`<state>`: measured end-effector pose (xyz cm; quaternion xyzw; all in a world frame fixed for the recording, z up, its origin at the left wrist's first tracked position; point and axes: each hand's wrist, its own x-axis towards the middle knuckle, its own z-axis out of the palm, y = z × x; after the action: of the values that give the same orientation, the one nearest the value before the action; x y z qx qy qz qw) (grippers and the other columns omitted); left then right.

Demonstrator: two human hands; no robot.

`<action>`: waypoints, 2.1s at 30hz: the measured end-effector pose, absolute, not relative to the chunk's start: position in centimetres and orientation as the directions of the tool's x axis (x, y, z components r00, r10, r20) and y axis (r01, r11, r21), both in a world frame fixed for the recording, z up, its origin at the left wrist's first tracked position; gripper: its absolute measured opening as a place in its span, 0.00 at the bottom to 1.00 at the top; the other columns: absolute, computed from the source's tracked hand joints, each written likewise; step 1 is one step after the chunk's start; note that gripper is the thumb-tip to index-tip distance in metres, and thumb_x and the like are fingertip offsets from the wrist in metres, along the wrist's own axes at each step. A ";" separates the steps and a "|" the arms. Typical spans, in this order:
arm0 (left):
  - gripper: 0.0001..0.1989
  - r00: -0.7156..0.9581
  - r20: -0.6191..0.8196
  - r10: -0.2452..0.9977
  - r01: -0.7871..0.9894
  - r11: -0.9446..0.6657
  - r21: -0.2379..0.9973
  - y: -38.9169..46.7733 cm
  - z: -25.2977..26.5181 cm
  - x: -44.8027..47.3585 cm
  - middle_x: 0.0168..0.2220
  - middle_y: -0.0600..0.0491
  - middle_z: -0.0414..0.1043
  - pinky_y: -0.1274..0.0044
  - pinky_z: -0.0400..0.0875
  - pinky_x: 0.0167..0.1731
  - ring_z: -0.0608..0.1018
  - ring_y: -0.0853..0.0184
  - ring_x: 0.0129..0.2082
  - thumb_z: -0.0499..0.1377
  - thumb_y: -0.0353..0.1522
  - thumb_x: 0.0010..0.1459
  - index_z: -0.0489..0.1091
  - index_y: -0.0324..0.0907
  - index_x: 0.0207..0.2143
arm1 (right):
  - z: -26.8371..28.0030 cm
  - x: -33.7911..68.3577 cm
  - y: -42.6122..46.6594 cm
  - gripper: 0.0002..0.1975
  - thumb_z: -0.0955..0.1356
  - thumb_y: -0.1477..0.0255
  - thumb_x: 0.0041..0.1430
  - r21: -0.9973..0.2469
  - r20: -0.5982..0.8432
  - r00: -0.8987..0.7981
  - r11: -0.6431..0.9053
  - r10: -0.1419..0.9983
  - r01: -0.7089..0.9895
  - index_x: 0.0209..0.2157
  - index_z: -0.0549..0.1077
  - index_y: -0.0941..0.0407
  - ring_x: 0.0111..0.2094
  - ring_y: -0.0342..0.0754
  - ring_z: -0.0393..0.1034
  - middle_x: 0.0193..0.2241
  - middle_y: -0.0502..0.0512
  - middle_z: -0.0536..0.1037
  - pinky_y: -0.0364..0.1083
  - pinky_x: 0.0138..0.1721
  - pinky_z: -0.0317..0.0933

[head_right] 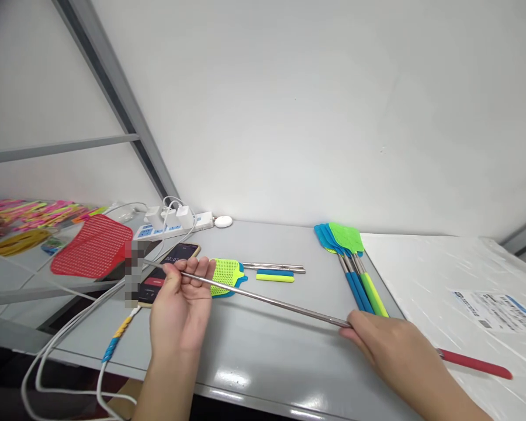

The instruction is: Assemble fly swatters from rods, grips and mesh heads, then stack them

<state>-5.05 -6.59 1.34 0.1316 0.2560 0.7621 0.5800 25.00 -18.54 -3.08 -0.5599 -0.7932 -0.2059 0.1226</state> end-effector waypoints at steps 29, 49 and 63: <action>0.12 -0.089 0.142 0.986 -0.716 -0.163 0.679 -10.2 1.5 1.5 0.31 0.51 0.75 0.69 0.71 0.43 0.78 0.66 0.34 0.56 0.39 0.63 0.69 0.40 0.31 | 0.4 20.0 -15.2 0.20 0.57 0.62 0.69 0.086 0.556 -0.321 0.331 0.767 0.940 0.24 0.64 0.55 0.17 0.40 0.60 0.16 0.45 0.67 0.44 0.22 0.42; 0.16 0.145 0.121 0.982 -0.616 -0.006 0.788 -10.0 0.4 1.3 0.37 0.47 0.78 0.68 0.66 0.48 0.78 0.61 0.42 0.53 0.42 0.63 0.66 0.41 0.28 | 0.1 16.2 -13.1 0.18 0.54 0.65 0.71 0.025 0.514 -0.290 0.324 0.807 0.946 0.27 0.61 0.54 0.18 0.42 0.63 0.19 0.46 0.69 0.44 0.21 0.40; 0.14 0.077 -0.017 0.997 -0.734 0.069 0.675 -10.1 -0.2 3.8 0.37 0.49 0.77 0.63 0.72 0.45 0.80 0.60 0.40 0.56 0.43 0.61 0.66 0.41 0.33 | -0.6 24.2 -16.7 0.20 0.57 0.63 0.69 0.198 0.552 -0.173 0.073 0.816 0.977 0.25 0.64 0.56 0.22 0.44 0.59 0.21 0.49 0.69 0.45 0.30 0.46</action>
<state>3.76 -10.07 -0.18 0.2605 0.2520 0.6307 0.6861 24.16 -16.68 -0.59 -0.6254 -0.7169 -0.2689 0.1500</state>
